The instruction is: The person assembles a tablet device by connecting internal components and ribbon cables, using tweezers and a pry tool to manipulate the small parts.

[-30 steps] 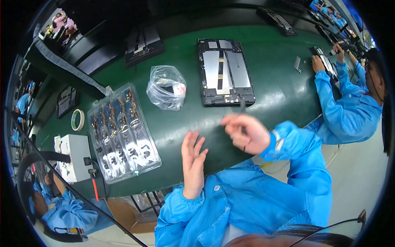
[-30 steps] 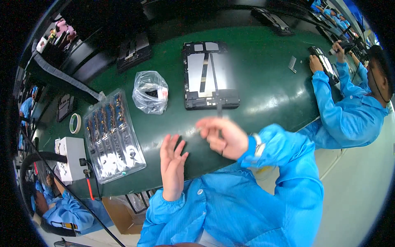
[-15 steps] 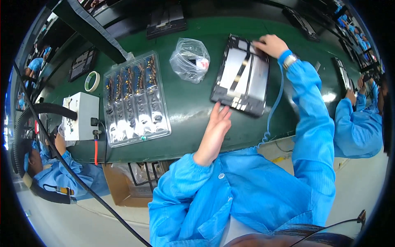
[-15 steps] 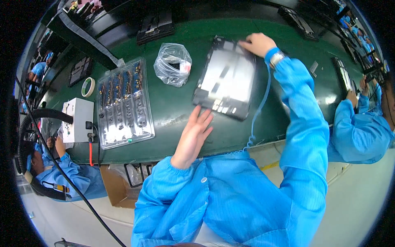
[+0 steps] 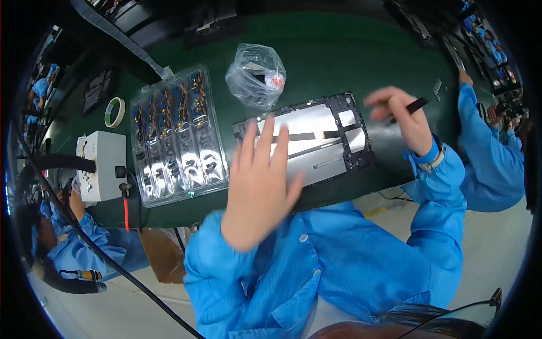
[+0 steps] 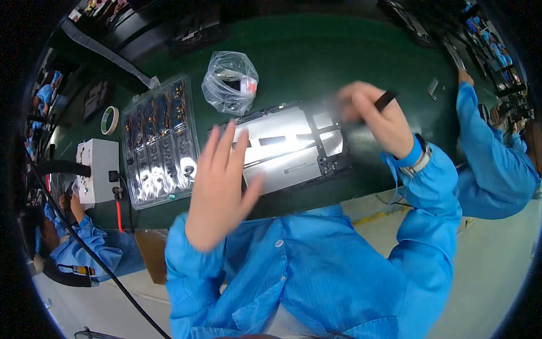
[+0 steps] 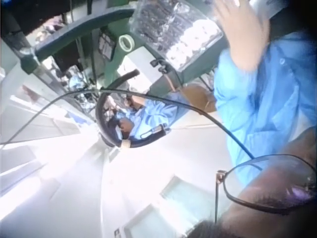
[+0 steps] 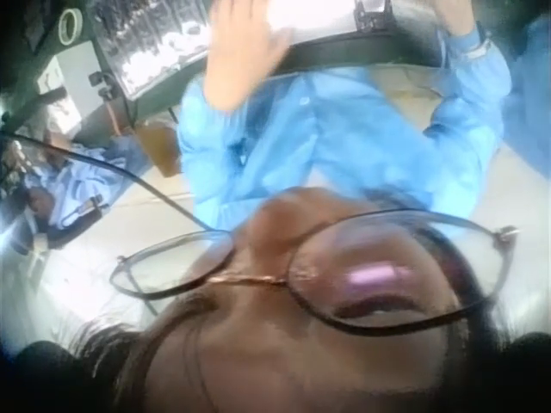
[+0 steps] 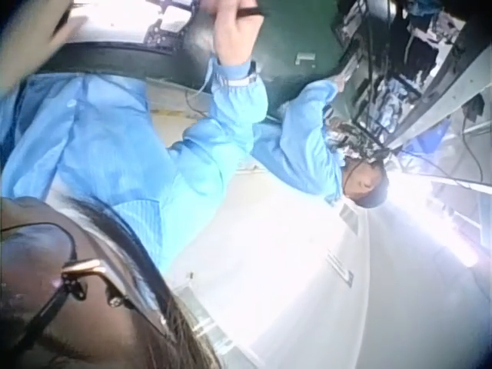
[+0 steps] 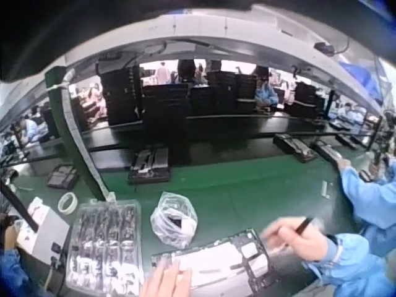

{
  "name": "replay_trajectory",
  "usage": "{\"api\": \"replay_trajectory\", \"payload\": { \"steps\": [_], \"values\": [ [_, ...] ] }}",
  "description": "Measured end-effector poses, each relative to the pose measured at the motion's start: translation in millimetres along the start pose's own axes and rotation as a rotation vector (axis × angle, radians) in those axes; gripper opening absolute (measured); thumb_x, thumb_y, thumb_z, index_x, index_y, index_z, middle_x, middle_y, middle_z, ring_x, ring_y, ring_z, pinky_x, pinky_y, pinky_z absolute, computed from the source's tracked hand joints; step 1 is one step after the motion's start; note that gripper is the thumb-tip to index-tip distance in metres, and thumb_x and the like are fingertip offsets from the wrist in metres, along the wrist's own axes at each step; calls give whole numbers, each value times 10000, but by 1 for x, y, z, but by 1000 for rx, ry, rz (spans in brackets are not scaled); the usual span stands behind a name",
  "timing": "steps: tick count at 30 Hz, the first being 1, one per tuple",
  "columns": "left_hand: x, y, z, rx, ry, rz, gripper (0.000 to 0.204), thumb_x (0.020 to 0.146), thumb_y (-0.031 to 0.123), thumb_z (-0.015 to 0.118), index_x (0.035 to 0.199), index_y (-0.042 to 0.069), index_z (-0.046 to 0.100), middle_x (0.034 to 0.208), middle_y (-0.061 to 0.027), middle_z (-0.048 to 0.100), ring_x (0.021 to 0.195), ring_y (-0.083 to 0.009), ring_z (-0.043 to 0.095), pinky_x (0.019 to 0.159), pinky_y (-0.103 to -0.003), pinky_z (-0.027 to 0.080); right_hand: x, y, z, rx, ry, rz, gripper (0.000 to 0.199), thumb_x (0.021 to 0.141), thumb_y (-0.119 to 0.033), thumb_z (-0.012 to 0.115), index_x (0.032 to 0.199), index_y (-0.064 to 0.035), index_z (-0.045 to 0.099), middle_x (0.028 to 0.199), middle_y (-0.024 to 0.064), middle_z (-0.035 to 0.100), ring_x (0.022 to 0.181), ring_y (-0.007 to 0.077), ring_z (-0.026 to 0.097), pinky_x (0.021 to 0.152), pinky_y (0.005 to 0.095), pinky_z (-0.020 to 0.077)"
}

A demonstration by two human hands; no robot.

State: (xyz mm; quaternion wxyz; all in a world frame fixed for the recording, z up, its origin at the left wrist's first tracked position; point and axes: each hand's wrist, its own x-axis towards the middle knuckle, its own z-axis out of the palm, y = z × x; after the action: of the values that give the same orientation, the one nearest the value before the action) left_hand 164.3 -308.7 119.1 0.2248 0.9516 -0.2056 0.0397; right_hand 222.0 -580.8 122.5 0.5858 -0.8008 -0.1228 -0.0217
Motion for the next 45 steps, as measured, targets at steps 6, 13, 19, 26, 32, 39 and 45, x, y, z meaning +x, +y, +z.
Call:
{"api": "replay_trajectory", "payload": {
  "steps": [6, 13, 19, 26, 32, 39, 45],
  "values": [
    [56, -58, 52, 292, 183, -78, 488, 822, 377, 524, 1168, 33, 505, 1270, -202, 411, 1173, -366, 388, 936, -552, 300, 73, -29, 87, 187, -24, -99, 437, 931, -412, 387, 843, -52, 619, 622, -14, 505, 509, 42, 410, 445, 175, 314],
    [53, -59, 60, 213, 176, -98, 453, 852, 367, 479, 1198, 76, 508, 1280, -205, 415, 1193, -351, 384, 957, -515, 304, 121, 47, 129, 89, -268, -143, 236, 816, -153, 622, 1017, -30, 628, 767, 59, 603, 618, 100, 551, 570, 217, 473],
    [50, -64, 60, 142, 207, -72, 446, 819, 326, 550, 1178, 63, 522, 1222, -214, 458, 1118, -347, 446, 901, -450, 362, 118, 45, 130, 69, -225, 71, 219, 738, -79, 675, 946, -17, 648, 837, 74, 651, 694, 137, 601, 628, 230, 483],
    [50, -66, 64, 120, 226, -75, 497, 771, 383, 596, 1144, 60, 545, 1198, -203, 469, 1097, -334, 446, 864, -453, 374, 114, 49, 133, -110, -222, -57, 184, 723, -81, 692, 893, -18, 663, 839, 72, 652, 717, 132, 613, 655, 232, 507],
    [51, -66, 64, 145, 215, -85, 505, 774, 395, 588, 1151, 63, 541, 1211, -199, 462, 1107, -325, 437, 870, -442, 363, 118, 52, 135, -173, -245, -85, 183, 723, -82, 690, 894, -21, 665, 849, 70, 656, 737, 138, 618, 670, 232, 506],
    [51, -65, 64, 155, 224, -81, 501, 775, 399, 583, 1152, 72, 540, 1214, -198, 461, 1109, -322, 440, 863, -445, 367, 118, 51, 136, -191, -245, -63, 168, 731, -77, 678, 888, -19, 667, 845, 69, 656, 726, 134, 614, 674, 232, 500],
    [49, -63, 63, 152, 256, -59, 494, 774, 380, 593, 1138, 50, 543, 1193, -201, 478, 1100, -332, 448, 859, -445, 372, 115, 48, 134, -82, -222, -46, 151, 735, -60, 669, 880, -16, 669, 811, 69, 647, 704, 116, 597, 640, 223, 483]
  ]
}}
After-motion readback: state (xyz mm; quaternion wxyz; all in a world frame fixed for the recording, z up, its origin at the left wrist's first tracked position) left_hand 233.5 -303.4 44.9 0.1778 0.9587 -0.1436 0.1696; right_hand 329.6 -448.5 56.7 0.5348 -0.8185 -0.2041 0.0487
